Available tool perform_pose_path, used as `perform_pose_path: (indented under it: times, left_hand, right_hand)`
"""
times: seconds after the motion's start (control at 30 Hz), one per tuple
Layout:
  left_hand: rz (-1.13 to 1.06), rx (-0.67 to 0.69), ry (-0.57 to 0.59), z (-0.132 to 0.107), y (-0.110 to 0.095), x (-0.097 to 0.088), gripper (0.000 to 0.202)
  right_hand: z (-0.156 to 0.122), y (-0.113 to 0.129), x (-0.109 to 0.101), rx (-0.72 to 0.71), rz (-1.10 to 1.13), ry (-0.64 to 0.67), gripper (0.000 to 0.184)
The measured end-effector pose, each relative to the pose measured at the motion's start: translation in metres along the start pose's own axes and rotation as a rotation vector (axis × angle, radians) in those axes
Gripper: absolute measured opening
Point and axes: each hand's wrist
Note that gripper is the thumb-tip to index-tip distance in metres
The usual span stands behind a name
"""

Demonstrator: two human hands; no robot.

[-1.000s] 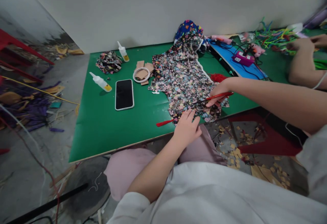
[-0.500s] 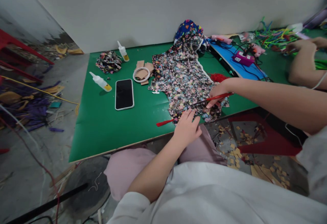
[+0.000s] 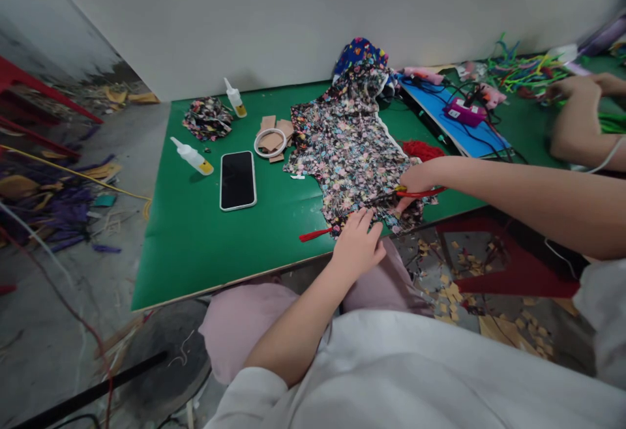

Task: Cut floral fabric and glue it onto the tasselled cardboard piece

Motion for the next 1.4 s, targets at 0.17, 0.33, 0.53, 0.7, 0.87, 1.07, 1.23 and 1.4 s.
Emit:
perform_pose_path:
  times: [0.17,0.33,0.53,0.7,0.87,1.07,1.23,1.4]
  left_hand:
    - [0.011,0.004,0.0,0.0,-0.001,-0.001,0.032]
    - [-0.005,0.006,0.001,0.0,0.0,-0.001,0.031]
    - [0.001,0.006,-0.006,0.0,0.0,0.0,0.032]
    - [0.01,0.011,-0.011,0.0,-0.001,0.0,0.032]
    - [0.01,0.013,-0.012,0.0,-0.001,0.0,0.032]
    - [0.011,0.013,-0.012,0.001,0.0,0.0,0.032]
    - [0.01,0.011,-0.003,0.001,0.0,-0.001,0.032]
    - [0.017,0.01,-0.009,0.001,0.0,0.0,0.032]
  right_hand:
    - [0.002,-0.004,0.001,-0.03,-0.029,-0.003,0.08]
    - [0.002,-0.003,-0.002,-0.043,-0.036,-0.023,0.079]
    - [0.006,-0.004,-0.003,-0.01,-0.012,-0.009,0.081]
    - [0.004,-0.003,-0.006,0.0,0.016,0.009,0.072]
    - [0.001,-0.002,-0.01,-0.004,0.017,0.099,0.06]
    - [0.006,-0.005,-0.006,0.001,0.022,0.035,0.063]
    - [0.003,-0.004,-0.001,0.02,0.013,-0.02,0.071]
    - [-0.003,-0.004,0.002,-0.002,0.042,-0.036,0.071]
Point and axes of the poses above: each hand's wrist, its own z-axis towards the middle knuckle, its own x-axis out of the palm, y = z × x, and after that the axes turned 6 degrees about -x, right-handed
